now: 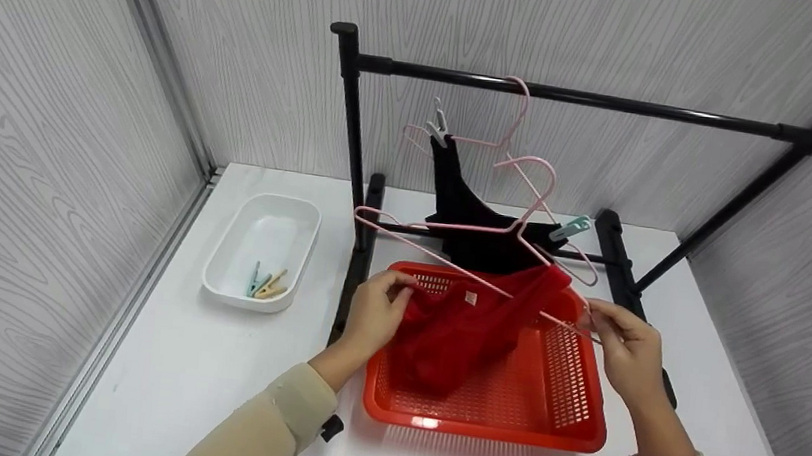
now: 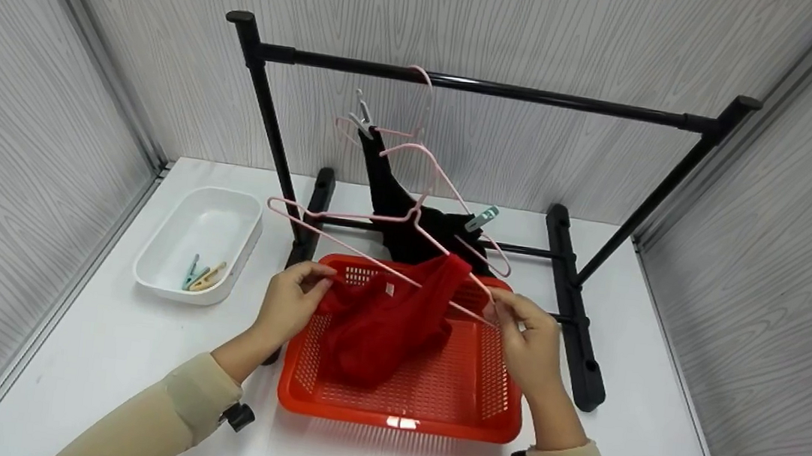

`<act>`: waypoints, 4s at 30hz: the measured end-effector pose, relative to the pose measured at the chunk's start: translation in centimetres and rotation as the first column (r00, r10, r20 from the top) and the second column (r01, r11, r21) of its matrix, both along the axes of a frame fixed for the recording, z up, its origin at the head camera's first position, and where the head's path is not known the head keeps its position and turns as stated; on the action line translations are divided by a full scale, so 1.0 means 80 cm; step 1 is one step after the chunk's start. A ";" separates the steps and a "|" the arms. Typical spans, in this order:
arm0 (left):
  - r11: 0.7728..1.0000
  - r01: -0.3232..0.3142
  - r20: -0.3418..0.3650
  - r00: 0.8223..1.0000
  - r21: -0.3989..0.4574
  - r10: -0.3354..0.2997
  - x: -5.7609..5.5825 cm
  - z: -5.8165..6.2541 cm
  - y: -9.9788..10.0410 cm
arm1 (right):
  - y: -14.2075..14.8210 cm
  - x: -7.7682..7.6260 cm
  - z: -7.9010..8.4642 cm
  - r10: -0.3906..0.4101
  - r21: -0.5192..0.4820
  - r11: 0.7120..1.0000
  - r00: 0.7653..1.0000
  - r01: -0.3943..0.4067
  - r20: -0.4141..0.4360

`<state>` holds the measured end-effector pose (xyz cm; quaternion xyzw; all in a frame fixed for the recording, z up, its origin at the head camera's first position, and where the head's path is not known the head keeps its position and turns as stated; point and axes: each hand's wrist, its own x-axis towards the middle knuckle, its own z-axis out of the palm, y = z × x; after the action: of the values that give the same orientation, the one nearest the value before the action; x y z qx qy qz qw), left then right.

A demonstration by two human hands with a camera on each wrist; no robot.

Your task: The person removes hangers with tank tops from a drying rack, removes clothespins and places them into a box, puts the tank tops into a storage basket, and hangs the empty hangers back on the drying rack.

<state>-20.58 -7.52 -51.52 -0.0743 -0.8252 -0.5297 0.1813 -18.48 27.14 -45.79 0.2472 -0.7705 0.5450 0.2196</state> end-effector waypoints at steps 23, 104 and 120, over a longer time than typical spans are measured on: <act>0.893 0.206 0.131 0.977 -0.401 -0.166 0.033 -0.017 0.026 | 0.001 0.000 -0.004 -0.005 0.013 1.000 1.000 0.005 -0.023; 0.861 -0.258 -0.496 0.868 -0.438 0.007 -0.029 0.093 -0.024 | -0.003 -0.003 -0.008 0.080 -0.057 0.995 0.997 -0.081 -0.017; 0.880 -0.237 -0.486 0.874 -0.412 0.008 -0.034 0.080 -0.024 | -0.004 -0.001 -0.005 0.064 -0.009 0.998 0.998 -0.064 -0.024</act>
<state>-23.29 -9.44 -45.15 -0.1874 -0.8607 -0.2722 0.3874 -18.59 26.80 -46.16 0.2771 -0.7568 0.5526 0.2125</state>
